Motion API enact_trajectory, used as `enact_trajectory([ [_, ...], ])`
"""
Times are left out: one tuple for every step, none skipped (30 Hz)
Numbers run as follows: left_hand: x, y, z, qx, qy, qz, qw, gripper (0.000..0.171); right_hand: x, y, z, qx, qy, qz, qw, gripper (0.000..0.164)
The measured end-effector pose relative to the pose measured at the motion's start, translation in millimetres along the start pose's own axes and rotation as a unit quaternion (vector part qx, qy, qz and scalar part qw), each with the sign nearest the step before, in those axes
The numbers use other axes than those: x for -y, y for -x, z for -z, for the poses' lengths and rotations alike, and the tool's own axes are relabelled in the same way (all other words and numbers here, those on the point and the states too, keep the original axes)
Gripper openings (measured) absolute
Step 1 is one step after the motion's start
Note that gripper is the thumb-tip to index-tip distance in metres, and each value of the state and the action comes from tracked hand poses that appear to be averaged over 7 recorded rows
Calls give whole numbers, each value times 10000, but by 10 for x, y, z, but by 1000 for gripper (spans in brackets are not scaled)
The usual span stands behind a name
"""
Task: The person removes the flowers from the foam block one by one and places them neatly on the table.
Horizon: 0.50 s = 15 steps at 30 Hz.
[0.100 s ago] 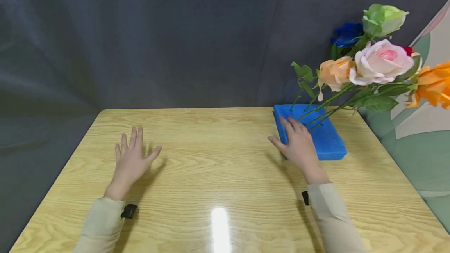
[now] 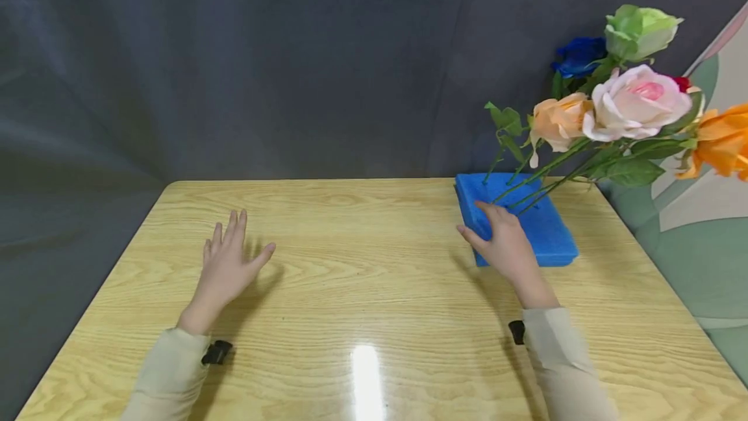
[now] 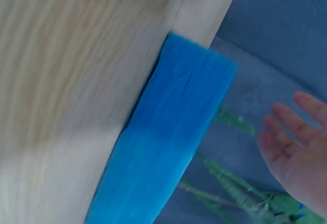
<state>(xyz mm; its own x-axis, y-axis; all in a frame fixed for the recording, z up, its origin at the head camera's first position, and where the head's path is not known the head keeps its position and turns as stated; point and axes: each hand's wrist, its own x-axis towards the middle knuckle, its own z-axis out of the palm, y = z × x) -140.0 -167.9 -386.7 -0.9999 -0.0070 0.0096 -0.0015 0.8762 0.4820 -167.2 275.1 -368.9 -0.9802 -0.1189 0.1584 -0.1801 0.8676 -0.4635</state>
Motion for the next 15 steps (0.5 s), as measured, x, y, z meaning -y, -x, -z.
enact_trajectory([
  [-33, -2, -10, 30, 139, -74, 9999, 89, -39, 15, 32, 2, -169, -83, 9998, 65],
  [-66, -5, -23, 50, 281, -159, 9995, 88, -84, 29, 65, -16, -312, -159, 9994, 61],
  [-105, -5, -31, 67, 417, -245, 9988, 87, -136, 42, 95, -52, -409, -231, 9989, 57],
  [-145, -6, -41, 83, 553, -342, 9979, 86, -192, 52, 126, -79, -504, -317, 9982, 54],
  [-182, -6, -54, 76, 660, -468, 9967, 84, -256, 60, 158, -85, -572, -415, 9975, 52],
  [-218, -7, -66, 84, 744, -609, 9953, 83, -329, 65, 189, -83, -641, -500, 9967, 50],
  [-259, -9, -78, 99, 807, -754, 9938, 82, -405, 69, 221, -80, -720, -567, 9958, 48],
  [-304, -10, -92, 105, 848, -896, 9923, 81, -485, 73, 256, -75, -797, -624, 9948, 47],
  [-350, -9, -103, 124, 888, -1035, 9906, 79, -567, 78, 290, -52, -892, -663, 9938, 46],
  [-395, -10, -117, 168, 926, -1157, 9888, 77, -650, 85, 326, -51, -1055, -674, 9921, 44],
  [-441, -12, -133, 210, 966, -1286, 9868, 76, -733, 93, 362, -26, -1226, -681, 9901, 39],
  [-488, -15, -146, 278, 1014, -1379, 9848, 74, -812, 103, 400, 2, -1404, -685, 9877, 32],
  [-534, -19, -160, 351, 1083, -1457, 9827, 72, -886, 112, 437, 21, -1636, -668, 9843, 26],
  [-579, -23, -172, 427, 1186, -1528, 9802, 70, -953, 121, 476, 60, -1882, -648, 9800, 24],
  [-618, -29, -189, 509, 1302, -1576, 9775, 69, -1017, 126, 512, 98, -2175, -618, 9741, 27],
])
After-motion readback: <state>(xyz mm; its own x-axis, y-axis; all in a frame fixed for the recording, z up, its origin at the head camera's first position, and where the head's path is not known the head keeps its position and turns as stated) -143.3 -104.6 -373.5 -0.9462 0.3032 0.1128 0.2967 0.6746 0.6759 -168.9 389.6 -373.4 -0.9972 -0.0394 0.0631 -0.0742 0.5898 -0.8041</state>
